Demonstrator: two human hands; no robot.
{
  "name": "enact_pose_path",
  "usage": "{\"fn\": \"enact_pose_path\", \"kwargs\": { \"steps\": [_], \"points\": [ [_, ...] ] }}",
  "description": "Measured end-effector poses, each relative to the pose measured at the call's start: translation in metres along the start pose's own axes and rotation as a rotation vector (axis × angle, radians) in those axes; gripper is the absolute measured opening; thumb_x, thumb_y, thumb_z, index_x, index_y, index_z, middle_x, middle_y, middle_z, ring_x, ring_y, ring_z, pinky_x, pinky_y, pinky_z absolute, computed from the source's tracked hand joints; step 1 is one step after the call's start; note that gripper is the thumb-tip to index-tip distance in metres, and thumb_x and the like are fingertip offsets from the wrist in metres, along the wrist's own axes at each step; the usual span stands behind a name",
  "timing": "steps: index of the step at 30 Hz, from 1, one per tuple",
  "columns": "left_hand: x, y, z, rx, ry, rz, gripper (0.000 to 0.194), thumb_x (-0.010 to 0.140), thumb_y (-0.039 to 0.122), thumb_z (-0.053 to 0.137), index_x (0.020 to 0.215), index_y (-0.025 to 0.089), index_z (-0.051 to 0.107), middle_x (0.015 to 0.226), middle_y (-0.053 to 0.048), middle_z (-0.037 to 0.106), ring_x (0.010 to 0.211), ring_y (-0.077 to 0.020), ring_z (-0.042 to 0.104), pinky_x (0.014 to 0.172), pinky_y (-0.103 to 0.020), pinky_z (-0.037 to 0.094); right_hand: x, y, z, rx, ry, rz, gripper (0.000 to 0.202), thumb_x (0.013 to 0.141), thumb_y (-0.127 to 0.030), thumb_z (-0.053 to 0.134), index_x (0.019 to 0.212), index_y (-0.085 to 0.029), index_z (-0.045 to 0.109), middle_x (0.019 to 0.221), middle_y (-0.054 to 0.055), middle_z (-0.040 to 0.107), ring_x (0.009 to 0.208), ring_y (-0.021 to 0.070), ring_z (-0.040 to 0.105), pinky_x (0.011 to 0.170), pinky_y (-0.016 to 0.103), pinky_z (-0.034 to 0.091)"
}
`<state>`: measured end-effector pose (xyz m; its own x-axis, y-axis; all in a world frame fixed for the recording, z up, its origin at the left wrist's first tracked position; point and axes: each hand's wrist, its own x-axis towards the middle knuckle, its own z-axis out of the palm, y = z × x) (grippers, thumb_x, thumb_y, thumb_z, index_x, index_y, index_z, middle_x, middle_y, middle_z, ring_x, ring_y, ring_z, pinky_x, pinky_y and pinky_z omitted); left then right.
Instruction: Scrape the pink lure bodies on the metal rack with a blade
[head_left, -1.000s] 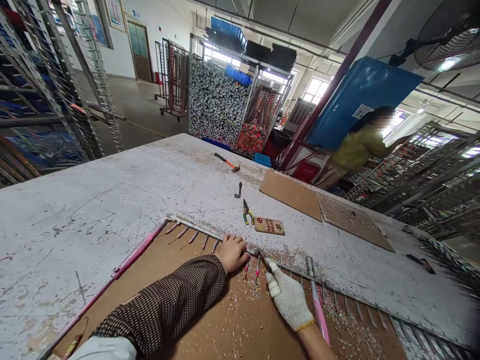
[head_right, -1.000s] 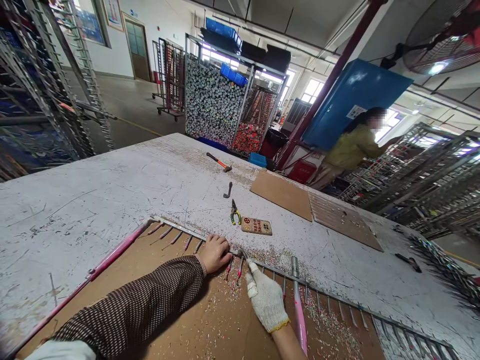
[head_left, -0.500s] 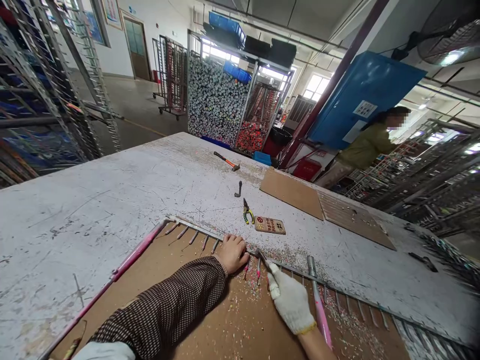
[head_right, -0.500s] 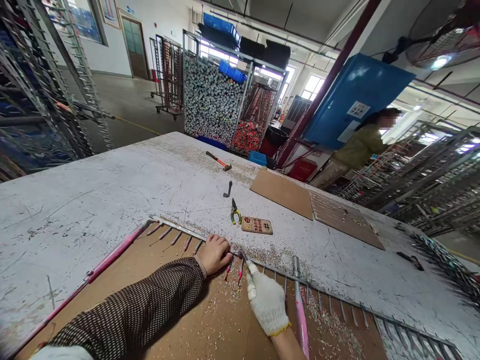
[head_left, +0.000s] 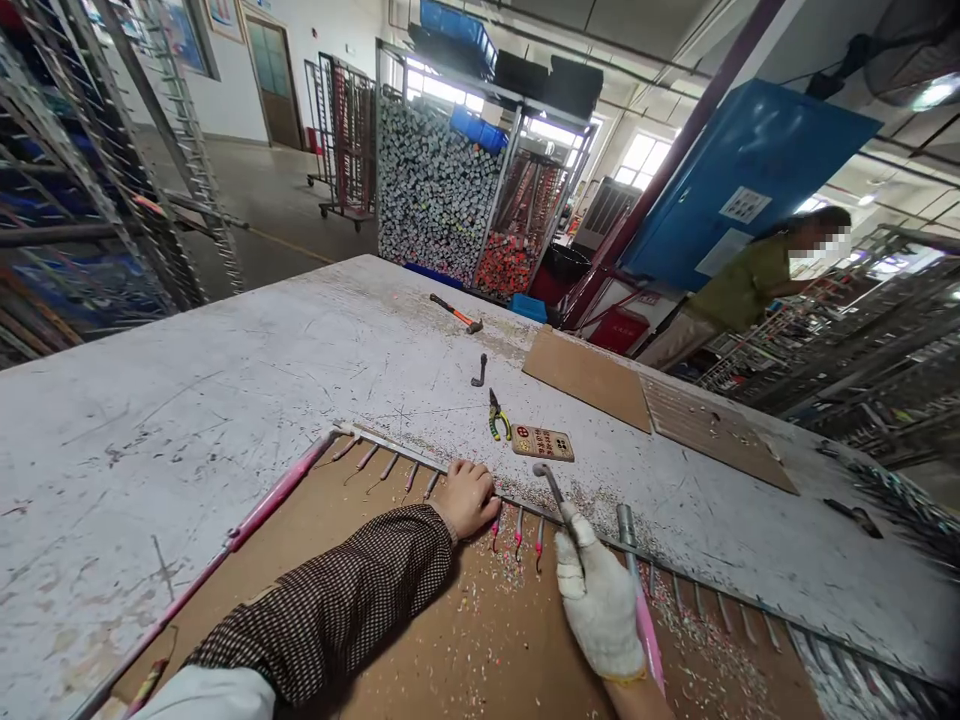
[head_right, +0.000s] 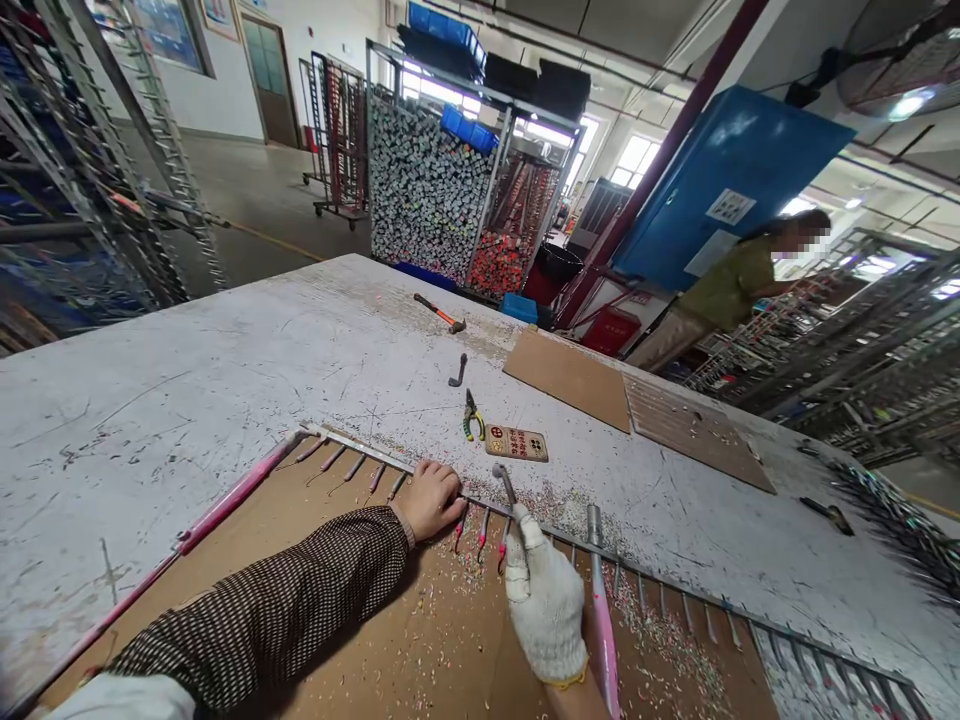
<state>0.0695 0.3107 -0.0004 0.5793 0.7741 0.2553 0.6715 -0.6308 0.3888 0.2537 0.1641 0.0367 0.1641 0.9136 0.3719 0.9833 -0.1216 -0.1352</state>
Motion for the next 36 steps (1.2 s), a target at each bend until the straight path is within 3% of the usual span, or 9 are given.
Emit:
{"fn": "enact_pose_path", "kwargs": {
  "steps": [5, 10, 15, 17, 19, 21, 26, 31, 36],
  "points": [
    [0.0, -0.001, 0.001, 0.002, -0.001, -0.007, 0.015, 0.088, 0.033, 0.059, 0.082, 0.019, 0.059, 0.096, -0.007, 0.064, 0.098, -0.0242, 0.052, 0.096, -0.044, 0.03, -0.002, 0.002, 0.005, -0.099, -0.233, -0.088, 0.047, 0.1, -0.032, 0.034, 0.141, -0.028, 0.056, 0.072, 0.003, 0.073, 0.061, 0.02, 0.068, 0.059, 0.027, 0.049],
    [0.0, -0.001, 0.002, 0.004, 0.01, 0.005, 0.016, 0.087, 0.034, 0.059, 0.081, 0.019, 0.059, 0.096, -0.007, 0.063, 0.098, -0.0246, 0.052, 0.096, -0.044, 0.03, -0.002, 0.002, -0.003, 0.043, 0.076, 0.005, 0.051, 0.103, -0.041, 0.031, 0.144, -0.021, 0.053, 0.102, 0.011, 0.075, 0.082, 0.0216, 0.07, 0.075, 0.029, 0.051],
    [0.0, -0.002, 0.004, -0.006, 0.014, -0.007, 0.015, 0.087, 0.034, 0.06, 0.083, 0.019, 0.059, 0.097, -0.007, 0.063, 0.097, -0.0242, 0.052, 0.097, -0.045, 0.029, 0.002, -0.001, -0.002, -0.116, -0.285, -0.11, 0.047, 0.098, -0.03, 0.037, 0.141, -0.03, 0.055, 0.07, 0.003, 0.073, 0.06, 0.0203, 0.068, 0.059, 0.027, 0.049],
    [0.001, -0.002, 0.005, -0.01, 0.016, -0.001, 0.015, 0.086, 0.034, 0.061, 0.082, 0.02, 0.059, 0.096, -0.006, 0.063, 0.098, -0.024, 0.052, 0.098, -0.044, 0.029, 0.002, -0.001, -0.003, -0.068, -0.201, -0.068, 0.046, 0.1, -0.031, 0.035, 0.142, -0.029, 0.055, 0.081, 0.005, 0.076, 0.071, 0.0204, 0.07, 0.067, 0.027, 0.052],
    [0.0, -0.002, 0.005, -0.014, 0.018, 0.003, 0.015, 0.086, 0.034, 0.06, 0.081, 0.02, 0.059, 0.097, -0.006, 0.063, 0.098, -0.0238, 0.052, 0.099, -0.044, 0.029, 0.002, -0.001, -0.005, 0.01, 0.016, 0.004, 0.049, 0.102, -0.037, 0.033, 0.143, -0.021, 0.054, 0.096, 0.01, 0.076, 0.082, 0.0219, 0.071, 0.076, 0.029, 0.052],
    [0.0, -0.002, 0.004, -0.017, 0.017, -0.004, 0.015, 0.087, 0.033, 0.06, 0.081, 0.019, 0.059, 0.098, -0.007, 0.063, 0.098, -0.0239, 0.052, 0.099, -0.045, 0.029, 0.002, -0.002, -0.004, 0.014, 0.087, 0.02, 0.05, 0.102, -0.038, 0.034, 0.143, -0.016, 0.053, 0.093, 0.013, 0.076, 0.08, 0.0229, 0.071, 0.076, 0.03, 0.052],
    [0.0, -0.002, 0.004, -0.02, 0.014, -0.005, 0.016, 0.087, 0.034, 0.059, 0.082, 0.019, 0.059, 0.097, -0.007, 0.063, 0.097, -0.024, 0.052, 0.099, -0.045, 0.029, 0.004, -0.005, -0.004, -0.135, -0.296, -0.095, 0.047, 0.096, -0.023, 0.041, 0.14, -0.028, 0.056, 0.073, 0.004, 0.074, 0.064, 0.0212, 0.069, 0.063, 0.028, 0.051],
    [0.0, -0.002, 0.004, -0.027, 0.014, 0.007, 0.016, 0.087, 0.034, 0.06, 0.081, 0.019, 0.059, 0.096, -0.007, 0.063, 0.098, -0.0243, 0.052, 0.099, -0.045, 0.029, 0.003, -0.005, -0.007, 0.005, 0.081, 0.005, 0.049, 0.102, -0.036, 0.034, 0.144, -0.018, 0.052, 0.097, 0.012, 0.076, 0.078, 0.0215, 0.07, 0.075, 0.029, 0.051],
    [0.0, -0.001, 0.004, -0.028, 0.026, -0.005, 0.015, 0.085, 0.033, 0.061, 0.081, 0.019, 0.059, 0.094, -0.006, 0.063, 0.097, -0.0237, 0.052, 0.098, -0.044, 0.029, 0.007, -0.007, -0.003, -0.13, -0.278, -0.103, 0.048, 0.095, -0.023, 0.044, 0.142, -0.03, 0.054, 0.076, 0.002, 0.075, 0.063, 0.0175, 0.068, 0.063, 0.024, 0.049]
  ]
}}
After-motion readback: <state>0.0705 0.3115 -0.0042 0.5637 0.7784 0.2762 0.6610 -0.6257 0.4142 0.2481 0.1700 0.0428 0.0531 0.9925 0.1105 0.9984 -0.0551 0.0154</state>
